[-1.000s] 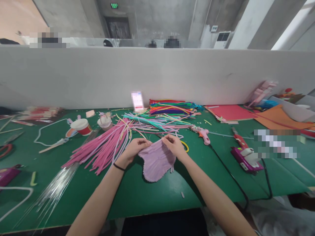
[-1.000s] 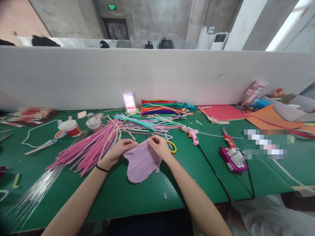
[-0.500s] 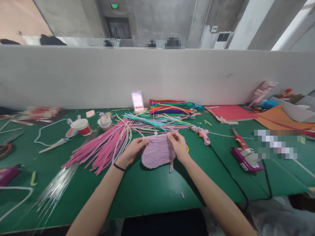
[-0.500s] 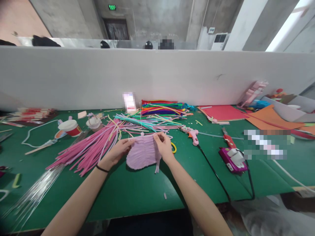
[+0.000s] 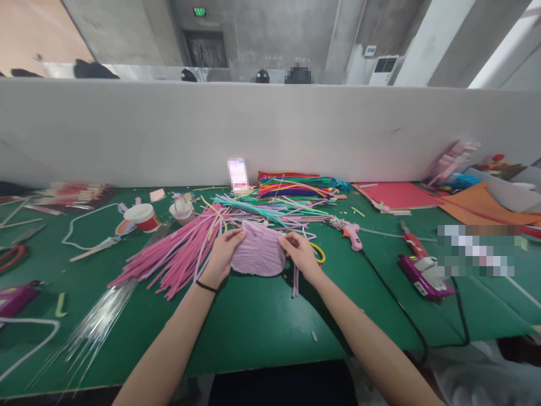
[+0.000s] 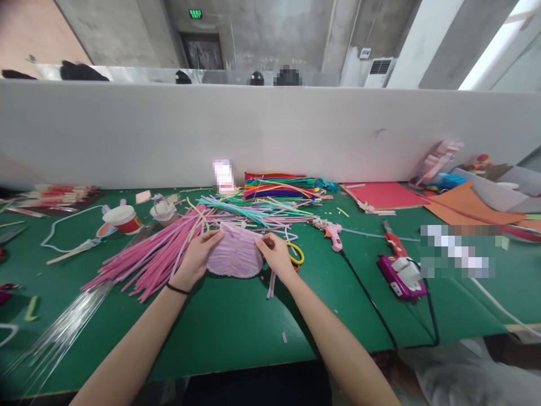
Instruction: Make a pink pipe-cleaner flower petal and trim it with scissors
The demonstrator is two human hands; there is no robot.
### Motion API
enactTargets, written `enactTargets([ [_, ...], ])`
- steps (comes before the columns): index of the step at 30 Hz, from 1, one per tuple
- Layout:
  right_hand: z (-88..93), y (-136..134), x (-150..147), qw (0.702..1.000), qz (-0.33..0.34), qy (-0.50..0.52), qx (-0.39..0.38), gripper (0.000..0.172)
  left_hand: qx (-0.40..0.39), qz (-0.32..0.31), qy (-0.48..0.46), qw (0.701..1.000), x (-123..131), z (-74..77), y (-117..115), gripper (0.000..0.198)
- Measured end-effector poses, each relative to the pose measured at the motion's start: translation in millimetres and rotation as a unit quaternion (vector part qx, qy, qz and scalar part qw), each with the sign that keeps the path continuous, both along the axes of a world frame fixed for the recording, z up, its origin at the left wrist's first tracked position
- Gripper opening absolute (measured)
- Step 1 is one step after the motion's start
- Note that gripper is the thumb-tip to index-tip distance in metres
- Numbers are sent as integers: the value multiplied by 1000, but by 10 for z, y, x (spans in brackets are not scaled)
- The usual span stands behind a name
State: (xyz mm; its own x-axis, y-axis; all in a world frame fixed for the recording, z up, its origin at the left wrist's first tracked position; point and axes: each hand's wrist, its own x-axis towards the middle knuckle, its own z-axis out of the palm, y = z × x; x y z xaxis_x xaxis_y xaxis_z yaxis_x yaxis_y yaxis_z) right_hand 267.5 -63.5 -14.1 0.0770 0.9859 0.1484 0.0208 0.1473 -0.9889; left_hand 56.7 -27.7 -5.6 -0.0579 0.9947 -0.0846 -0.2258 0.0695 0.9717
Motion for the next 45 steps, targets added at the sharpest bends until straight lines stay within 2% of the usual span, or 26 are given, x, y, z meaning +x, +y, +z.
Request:
enactTargets([
  [9, 18, -28, -19, 995, -15, -55, 85, 37, 21, -2, 31, 999, 36, 16, -36, 41],
  [15, 10, -40, -1, 994, -15, -72, 82, 31, 13, -6, 38, 999, 24, 34, -43, 39],
  [23, 65, -62, 14, 980, -73, -159, 98, 33, 14, -5, 53, 998, 32, 27, -44, 42],
  [28, 97, -72, 8, 995, -34, -74, 62, 31, 14, 1, 43, 999, 22, 26, -38, 41],
  [33, 103, -57, 7, 999, -37, 7, 35, 27, 15, 8, 35, 999, 11, 14, -22, 41],
  [45, 88, -25, 39, 999, -32, 17, 18, 28, 7, -4, 28, 1000, 19, 22, -36, 42],
])
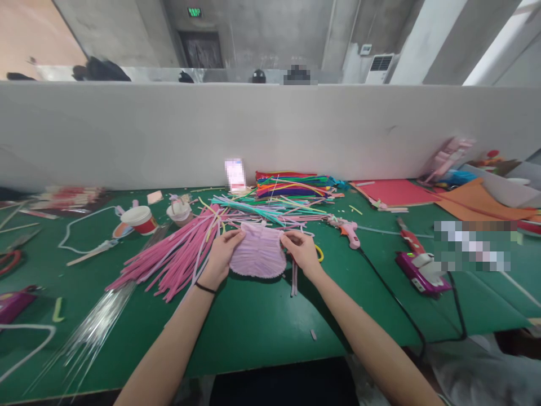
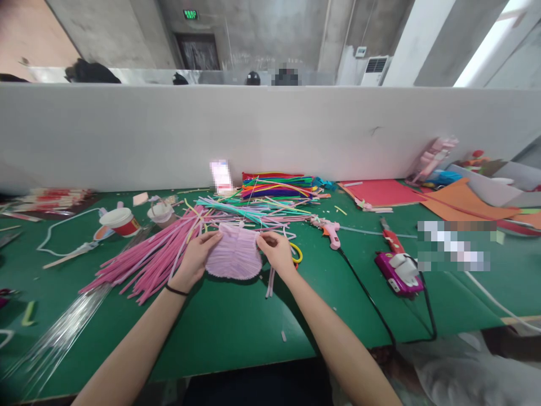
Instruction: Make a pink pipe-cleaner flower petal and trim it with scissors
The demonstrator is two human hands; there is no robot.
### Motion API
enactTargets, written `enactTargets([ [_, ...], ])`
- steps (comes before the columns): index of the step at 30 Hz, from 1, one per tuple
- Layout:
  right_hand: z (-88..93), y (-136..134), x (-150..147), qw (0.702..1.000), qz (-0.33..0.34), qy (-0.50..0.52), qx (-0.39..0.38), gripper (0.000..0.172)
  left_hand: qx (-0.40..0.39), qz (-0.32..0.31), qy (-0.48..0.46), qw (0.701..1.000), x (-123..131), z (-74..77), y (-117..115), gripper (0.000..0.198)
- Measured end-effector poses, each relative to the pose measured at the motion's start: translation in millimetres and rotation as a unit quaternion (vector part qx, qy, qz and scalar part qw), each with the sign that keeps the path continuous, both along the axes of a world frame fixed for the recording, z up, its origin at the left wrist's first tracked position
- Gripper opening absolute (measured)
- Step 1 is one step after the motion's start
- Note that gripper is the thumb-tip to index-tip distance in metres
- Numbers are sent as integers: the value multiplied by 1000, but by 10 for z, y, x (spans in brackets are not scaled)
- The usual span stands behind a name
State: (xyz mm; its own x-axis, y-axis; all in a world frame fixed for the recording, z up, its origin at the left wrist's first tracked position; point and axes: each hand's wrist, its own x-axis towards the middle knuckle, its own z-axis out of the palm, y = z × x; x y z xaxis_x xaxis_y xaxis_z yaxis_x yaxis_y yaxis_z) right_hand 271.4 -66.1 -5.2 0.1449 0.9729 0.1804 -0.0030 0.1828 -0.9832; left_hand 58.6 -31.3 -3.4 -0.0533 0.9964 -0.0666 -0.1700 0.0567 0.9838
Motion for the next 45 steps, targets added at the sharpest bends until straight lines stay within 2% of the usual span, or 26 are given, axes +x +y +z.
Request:
enactTargets([
  [7, 32, 4, 22, 1000, 15, 3, 7, 31, 36, 6, 16, 999, -4, 15, 11, 36],
  [14, -7, 14, 16, 1000, 6, -7, 20, 34, 23, 9, 14, 1000, 10, 7, 9, 41],
  [24, -4, 15, 42, 999, 35, -21, 28, 25, 12, -12, 19, 1000, 1, 14, 4, 39],
  [28, -15, 22, 46, 999, 22, -26, 38, 19, 6, -19, 16, 1000, 2, 24, 0, 38],
  [33, -38, 40, 40, 998, -27, -29, 39, 16, 5, -33, 6, 999, 16, 30, -14, 37],
  [41, -49, 36, 11, 999, -8, -33, 15, 32, 2, 3, 2, 1000, -1, 6, 4, 38],
  [45, -42, 23, 1, 996, -32, -73, 38, 28, -1, -5, 6, 1000, 12, 28, -9, 39],
])
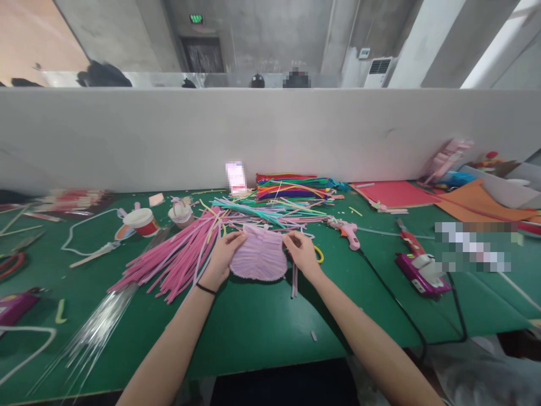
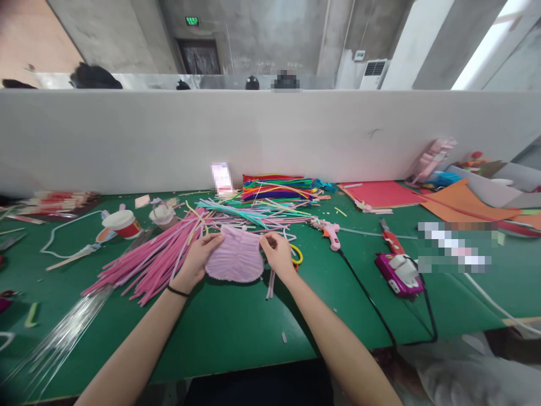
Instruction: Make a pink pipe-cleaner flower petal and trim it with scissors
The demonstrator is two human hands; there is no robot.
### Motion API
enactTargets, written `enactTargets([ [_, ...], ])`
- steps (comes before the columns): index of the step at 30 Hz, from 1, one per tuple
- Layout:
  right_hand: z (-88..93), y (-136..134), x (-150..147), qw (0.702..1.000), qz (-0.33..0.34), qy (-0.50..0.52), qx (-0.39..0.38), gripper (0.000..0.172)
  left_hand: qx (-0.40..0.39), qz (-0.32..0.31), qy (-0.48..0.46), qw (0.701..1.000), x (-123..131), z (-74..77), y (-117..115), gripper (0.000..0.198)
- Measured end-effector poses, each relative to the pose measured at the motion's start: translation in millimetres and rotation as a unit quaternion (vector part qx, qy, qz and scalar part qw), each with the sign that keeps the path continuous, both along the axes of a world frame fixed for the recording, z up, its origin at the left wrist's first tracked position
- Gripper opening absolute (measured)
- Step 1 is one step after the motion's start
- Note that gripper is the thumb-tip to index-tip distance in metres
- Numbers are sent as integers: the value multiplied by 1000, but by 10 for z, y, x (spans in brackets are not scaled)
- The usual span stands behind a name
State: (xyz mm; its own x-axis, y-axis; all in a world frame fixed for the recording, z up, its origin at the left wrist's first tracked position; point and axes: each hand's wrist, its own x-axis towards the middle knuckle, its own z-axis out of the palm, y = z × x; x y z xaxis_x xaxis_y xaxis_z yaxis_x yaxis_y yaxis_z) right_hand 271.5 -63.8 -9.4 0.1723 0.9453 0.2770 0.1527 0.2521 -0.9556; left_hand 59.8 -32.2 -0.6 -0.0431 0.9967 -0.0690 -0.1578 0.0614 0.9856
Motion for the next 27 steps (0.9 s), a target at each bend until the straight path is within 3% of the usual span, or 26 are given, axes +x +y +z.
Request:
enactTargets([
  [5, 3, -9, -22, 999, -37, -8, 7, 26, 0, -41, -2, 999, 45, 38, -45, 40],
  [12, -57, 11, -30, 999, 40, -11, -20, 43, -13, -40, -24, 999, 17, 9, -31, 41],
  [15, -90, 24, -33, 999, 42, -26, -14, 49, -16, -62, -33, 997, 8, -2, -23, 39],
  [21, -75, 20, -37, 997, 43, 46, -48, 50, -46, -93, -82, 991, 52, 33, -58, 37],
  [27, -53, 14, -28, 997, 17, 66, -28, 46, -105, -177, -62, 977, 91, 66, -151, 48],
])
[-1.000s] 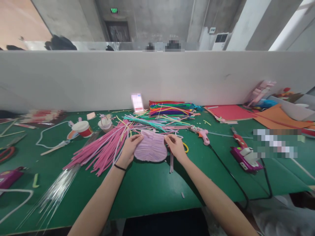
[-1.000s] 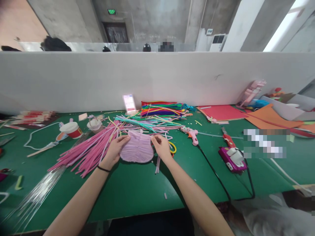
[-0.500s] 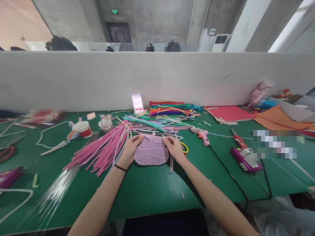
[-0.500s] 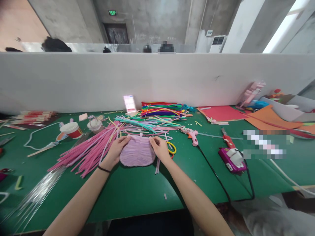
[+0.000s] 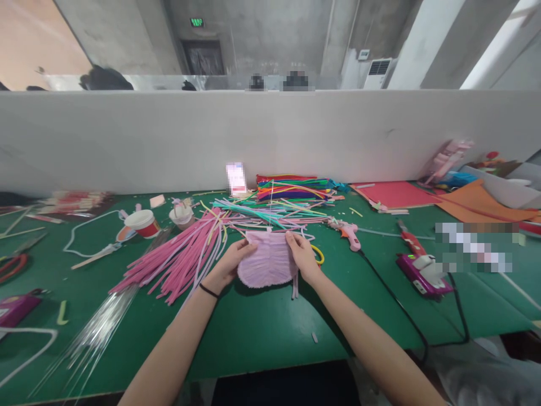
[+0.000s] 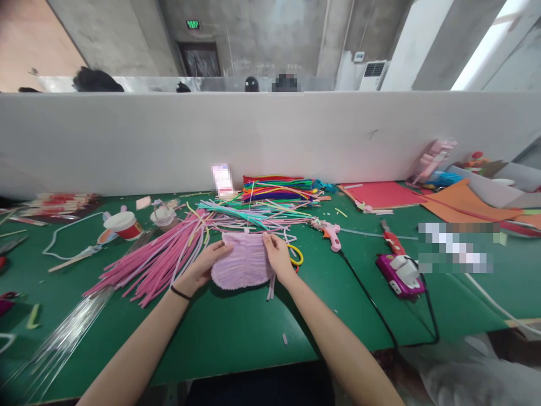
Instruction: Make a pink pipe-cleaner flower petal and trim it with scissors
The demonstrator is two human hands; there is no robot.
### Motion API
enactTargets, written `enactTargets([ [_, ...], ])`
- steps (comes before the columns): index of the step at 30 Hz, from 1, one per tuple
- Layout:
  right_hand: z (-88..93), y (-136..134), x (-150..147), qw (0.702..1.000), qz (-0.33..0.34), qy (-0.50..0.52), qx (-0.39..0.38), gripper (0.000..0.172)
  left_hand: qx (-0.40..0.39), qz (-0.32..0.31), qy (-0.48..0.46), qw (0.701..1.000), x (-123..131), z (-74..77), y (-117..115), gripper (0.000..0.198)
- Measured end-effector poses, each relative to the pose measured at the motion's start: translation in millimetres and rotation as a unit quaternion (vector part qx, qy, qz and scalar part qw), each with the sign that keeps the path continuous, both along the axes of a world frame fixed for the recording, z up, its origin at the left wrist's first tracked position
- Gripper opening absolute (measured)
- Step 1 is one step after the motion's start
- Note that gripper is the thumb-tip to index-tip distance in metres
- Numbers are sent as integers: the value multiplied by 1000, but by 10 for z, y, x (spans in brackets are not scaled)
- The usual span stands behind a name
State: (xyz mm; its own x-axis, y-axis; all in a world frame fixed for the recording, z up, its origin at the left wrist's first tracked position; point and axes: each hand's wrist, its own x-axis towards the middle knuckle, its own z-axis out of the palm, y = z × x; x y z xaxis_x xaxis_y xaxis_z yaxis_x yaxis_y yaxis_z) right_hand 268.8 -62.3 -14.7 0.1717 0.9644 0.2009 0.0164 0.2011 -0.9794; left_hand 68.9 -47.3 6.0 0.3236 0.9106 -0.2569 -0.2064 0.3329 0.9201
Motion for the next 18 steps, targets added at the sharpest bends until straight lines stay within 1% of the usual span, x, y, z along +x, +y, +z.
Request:
enactTargets([
  [3, -11, -6, -9, 998, 20, 46, -26, 46, 5, -29, 15, 999, -8, -4, -28, 49],
  [7, -17, -18, -32, 989, 37, 118, -81, 46, 9, -35, 5, 999, -26, -6, -30, 50],
  [10, -4, -26, -41, 982, 41, 152, -105, 45, 17, -43, 3, 999, -36, -4, -28, 51],
  [14, 32, -43, -32, 985, 52, 136, -90, 45, 21, -31, 18, 999, -38, 1, -23, 50],
  [18, 79, -57, -4, 991, 85, 71, -76, 40, 21, -8, 62, 998, -38, 4, -11, 46],
])
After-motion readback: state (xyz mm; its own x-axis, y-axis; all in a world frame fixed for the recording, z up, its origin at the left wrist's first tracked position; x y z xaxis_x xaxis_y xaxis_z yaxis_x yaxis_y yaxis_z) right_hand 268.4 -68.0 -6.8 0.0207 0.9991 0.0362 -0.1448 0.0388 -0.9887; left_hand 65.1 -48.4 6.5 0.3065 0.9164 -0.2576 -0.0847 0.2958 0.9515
